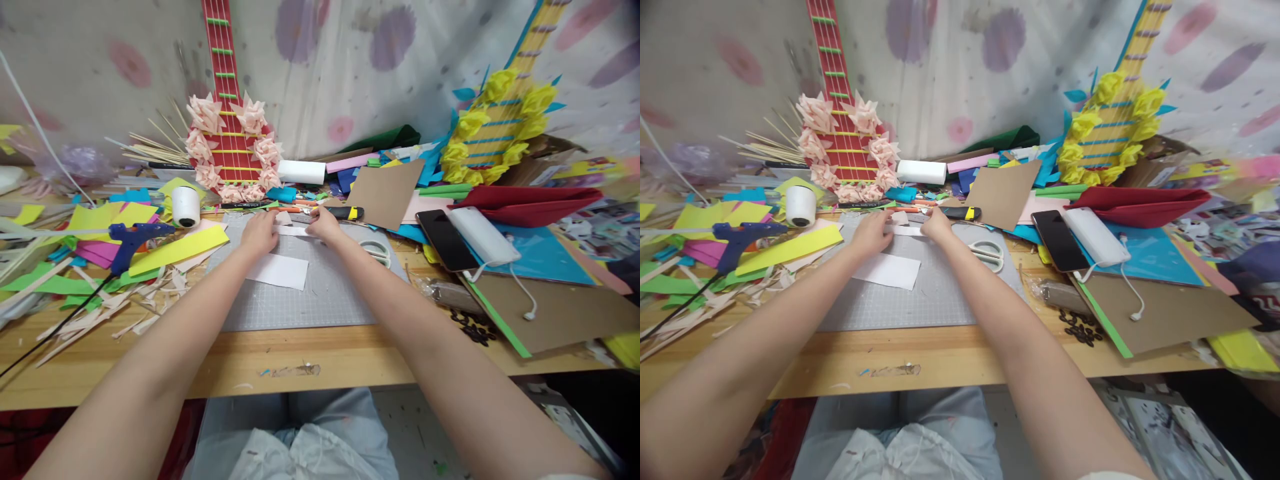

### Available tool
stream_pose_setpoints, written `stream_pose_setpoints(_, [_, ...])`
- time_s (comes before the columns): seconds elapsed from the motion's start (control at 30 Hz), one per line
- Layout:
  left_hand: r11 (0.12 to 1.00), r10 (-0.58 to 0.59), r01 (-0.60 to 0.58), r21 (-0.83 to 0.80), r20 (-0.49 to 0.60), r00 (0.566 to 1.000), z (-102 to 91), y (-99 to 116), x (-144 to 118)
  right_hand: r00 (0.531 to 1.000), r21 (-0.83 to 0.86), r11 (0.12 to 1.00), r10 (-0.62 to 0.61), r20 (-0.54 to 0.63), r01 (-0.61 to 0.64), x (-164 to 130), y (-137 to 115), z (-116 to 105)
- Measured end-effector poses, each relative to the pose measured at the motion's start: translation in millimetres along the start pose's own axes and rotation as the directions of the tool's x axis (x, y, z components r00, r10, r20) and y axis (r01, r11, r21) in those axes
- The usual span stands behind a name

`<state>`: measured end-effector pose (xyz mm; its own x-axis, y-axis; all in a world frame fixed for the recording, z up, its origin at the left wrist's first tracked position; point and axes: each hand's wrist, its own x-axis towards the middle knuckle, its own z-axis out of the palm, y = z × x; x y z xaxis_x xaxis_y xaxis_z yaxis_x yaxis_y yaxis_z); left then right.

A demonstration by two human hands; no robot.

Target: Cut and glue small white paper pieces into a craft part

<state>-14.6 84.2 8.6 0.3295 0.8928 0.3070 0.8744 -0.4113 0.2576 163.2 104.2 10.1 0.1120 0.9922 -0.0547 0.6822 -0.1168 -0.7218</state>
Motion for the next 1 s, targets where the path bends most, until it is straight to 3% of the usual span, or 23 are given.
stream_pose_setpoints(0.07, [0.997, 0.020, -0.022, -0.074, -0.028, 0.999, -3.5, 4, 2, 0.984, 0.027, 0.984, -0.175, -0.018, 0.175, -6, -4, 0])
stream_pose_setpoints(0.1, [0.992, 0.034, -0.038, -0.120, -0.038, 0.999, -6.8, 7, 4, 0.954, 0.039, 0.953, -0.300, -0.023, 0.301, -10, -8, -2])
stream_pose_setpoints(0.2, [0.956, 0.074, -0.072, -0.283, -0.004, 0.997, -22.8, 19, 12, 0.787, 0.052, 0.786, -0.618, 0.002, 0.617, -29, -24, -15])
stream_pose_setpoints(0.27, [0.887, 0.124, -0.066, -0.458, 0.096, 0.988, -36.7, 26, 16, 0.745, 0.058, 0.744, -0.667, 0.005, 0.666, -42, -34, -26])
stream_pose_setpoints(0.33, [0.816, 0.155, 0.003, -0.578, 0.224, 0.962, -51.1, 29, 17, 0.766, 0.102, 0.760, -0.641, -0.037, 0.641, -51, -38, -36])
stream_pose_setpoints(0.47, [0.770, 0.081, 0.195, -0.608, 0.395, 0.915, -73.6, 18, 9, 0.882, 0.316, 0.824, -0.452, -0.133, 0.470, -55, -24, -41])
stream_pose_setpoints(0.6, [0.766, 0.040, 0.301, -0.568, 0.510, 0.859, -79.4, -8, -6, 0.981, 0.542, 0.821, -0.192, -0.036, 0.180, -58, 5, -22])
stream_pose_setpoints(0.67, [0.781, 0.002, 0.335, -0.527, 0.538, 0.843, -76.4, -18, -14, 0.994, 0.582, 0.810, -0.111, 0.019, 0.079, -64, 16, -9])
stream_pose_setpoints(0.77, [0.782, 0.001, 0.367, -0.503, 0.591, 0.807, -70.0, -23, -24, 0.995, 0.609, 0.792, -0.083, 0.052, 0.034, -74, 24, 7])
stream_pose_setpoints(1.0, [0.818, -0.102, 0.423, -0.389, 0.626, 0.773, -62.5, -21, -32, 0.984, 0.453, 0.879, -0.177, 0.014, 0.152, -79, 28, 14])
